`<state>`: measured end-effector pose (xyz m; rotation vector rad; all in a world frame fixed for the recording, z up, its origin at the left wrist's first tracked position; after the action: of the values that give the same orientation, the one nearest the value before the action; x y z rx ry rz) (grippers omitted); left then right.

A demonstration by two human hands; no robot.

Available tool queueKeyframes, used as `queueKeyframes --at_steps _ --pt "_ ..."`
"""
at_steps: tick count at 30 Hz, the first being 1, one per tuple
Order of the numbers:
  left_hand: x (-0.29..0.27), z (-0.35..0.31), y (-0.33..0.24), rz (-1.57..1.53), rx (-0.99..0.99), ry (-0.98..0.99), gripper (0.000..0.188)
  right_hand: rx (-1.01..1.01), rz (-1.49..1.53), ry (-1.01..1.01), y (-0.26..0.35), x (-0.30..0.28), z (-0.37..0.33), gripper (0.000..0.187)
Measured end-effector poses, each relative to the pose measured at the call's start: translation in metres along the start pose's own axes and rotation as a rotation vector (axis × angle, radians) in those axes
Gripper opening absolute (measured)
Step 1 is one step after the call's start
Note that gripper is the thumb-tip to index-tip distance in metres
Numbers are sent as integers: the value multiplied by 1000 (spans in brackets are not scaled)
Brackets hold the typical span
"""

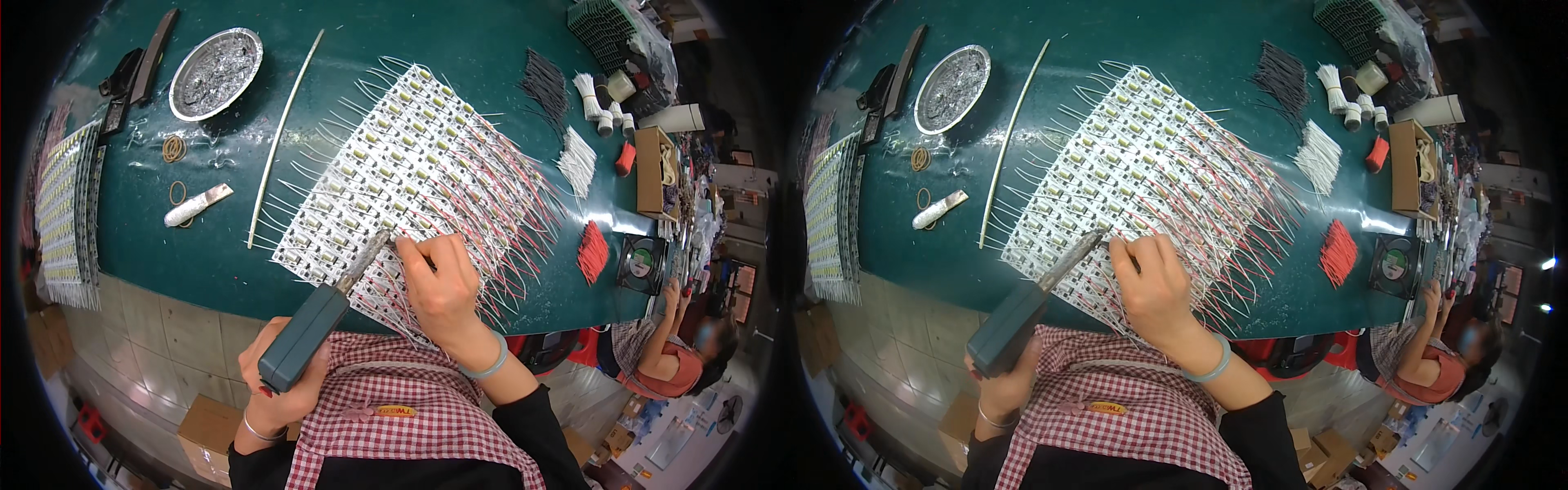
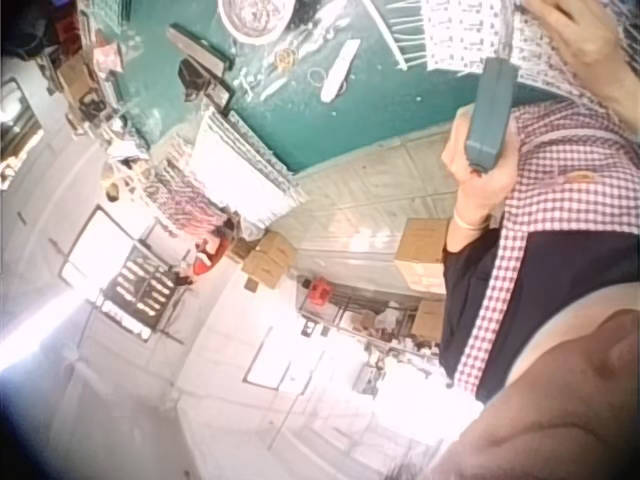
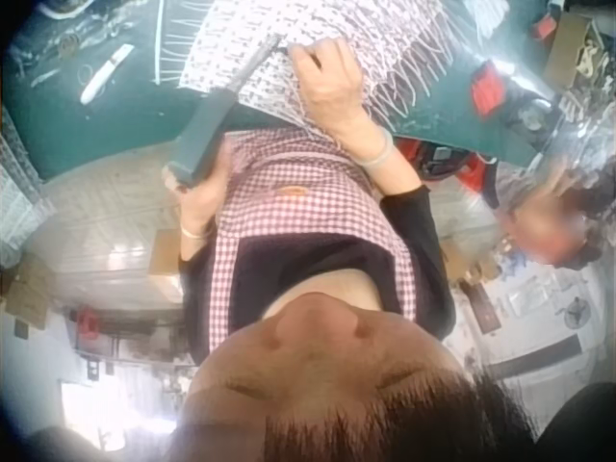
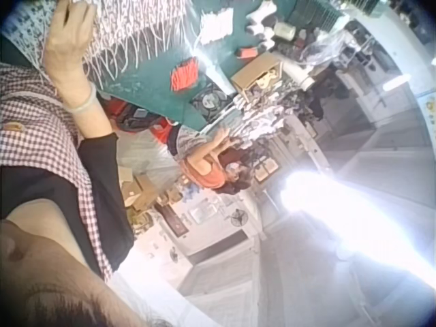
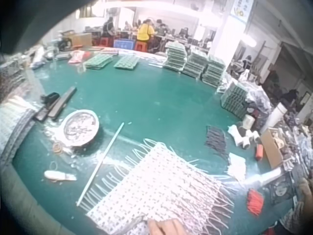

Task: The person uses a soldering iron to attach red and white wires to a grid of LED modules on a green workbench. They repeatedly pick up wires, position them on the modules, and apply the soldering iron to secure the connections. The person works methodically across the LED grid, handling the wires and tool with both hands.

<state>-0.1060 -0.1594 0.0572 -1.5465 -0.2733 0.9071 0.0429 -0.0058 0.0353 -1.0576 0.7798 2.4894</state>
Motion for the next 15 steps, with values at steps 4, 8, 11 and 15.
queueKeyframes --at_steps 4,8,11,15 --pt "0 1 -1 43 12 25 20 -15 -2 11 1 -1 1 29" --pt "-1 1 0 46 9 30 20 -2 17 11 2 -1 1 29" --pt "-1 1 -1 28 -2 27 19 -7 25 13 2 -1 2 31" --pt "1 4 -3 30 37 17 17 -12 29 22 2 -1 2 31"
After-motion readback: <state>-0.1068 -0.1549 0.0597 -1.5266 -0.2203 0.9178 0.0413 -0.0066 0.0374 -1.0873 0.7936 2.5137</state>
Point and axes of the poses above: each hand's wrist, its own z-axis towards the middle knuckle, its own x-axis out of the palm, y = z × x, the point moved 5 cm from there along z, towards the middle knuckle, and after that the axes turned 14 degrees about -y, right-handed, at the moved point
